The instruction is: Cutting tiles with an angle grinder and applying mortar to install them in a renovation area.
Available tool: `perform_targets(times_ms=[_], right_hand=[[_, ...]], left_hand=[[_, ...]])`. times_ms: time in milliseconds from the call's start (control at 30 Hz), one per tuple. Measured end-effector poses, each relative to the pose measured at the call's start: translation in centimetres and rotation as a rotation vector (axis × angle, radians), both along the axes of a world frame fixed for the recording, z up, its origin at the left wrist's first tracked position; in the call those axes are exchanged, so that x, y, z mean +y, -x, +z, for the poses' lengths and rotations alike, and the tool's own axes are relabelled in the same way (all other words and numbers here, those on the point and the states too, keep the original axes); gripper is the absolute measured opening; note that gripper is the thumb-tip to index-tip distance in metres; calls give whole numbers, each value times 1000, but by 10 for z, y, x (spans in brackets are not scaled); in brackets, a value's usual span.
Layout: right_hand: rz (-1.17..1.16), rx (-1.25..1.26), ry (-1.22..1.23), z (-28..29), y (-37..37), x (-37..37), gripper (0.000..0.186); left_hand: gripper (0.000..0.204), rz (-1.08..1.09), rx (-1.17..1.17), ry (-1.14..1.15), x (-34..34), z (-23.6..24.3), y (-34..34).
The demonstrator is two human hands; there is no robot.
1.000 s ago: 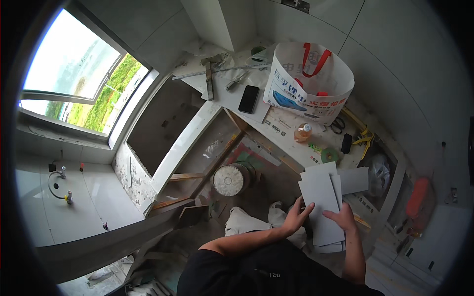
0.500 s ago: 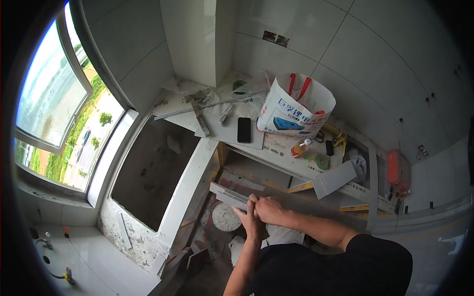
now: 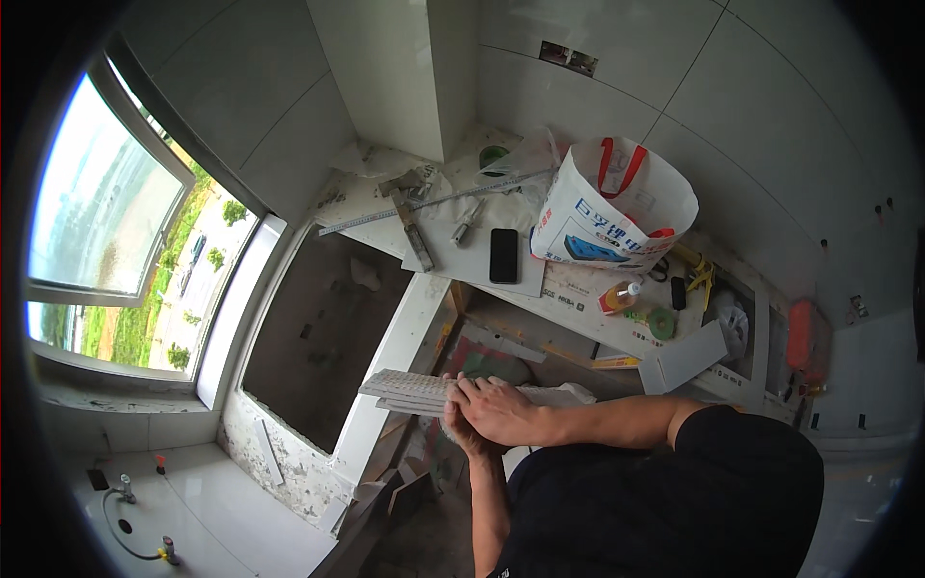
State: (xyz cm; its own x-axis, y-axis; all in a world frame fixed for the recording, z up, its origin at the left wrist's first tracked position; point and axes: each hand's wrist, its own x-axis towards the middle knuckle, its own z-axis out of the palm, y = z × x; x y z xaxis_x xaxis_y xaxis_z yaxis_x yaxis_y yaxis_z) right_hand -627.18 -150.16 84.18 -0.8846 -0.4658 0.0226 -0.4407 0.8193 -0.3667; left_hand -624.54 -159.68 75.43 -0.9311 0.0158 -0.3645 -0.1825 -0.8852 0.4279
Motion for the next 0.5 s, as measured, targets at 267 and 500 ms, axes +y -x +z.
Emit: perform_targets(times_ms=[267, 500], right_hand=[[279, -33, 60, 6, 32, 31, 62], [72, -744, 552, -21, 150, 93, 73]], left_hand=[[93, 203, 115, -33, 9, -26, 20], [99, 228, 157, -222, -7, -8, 18]])
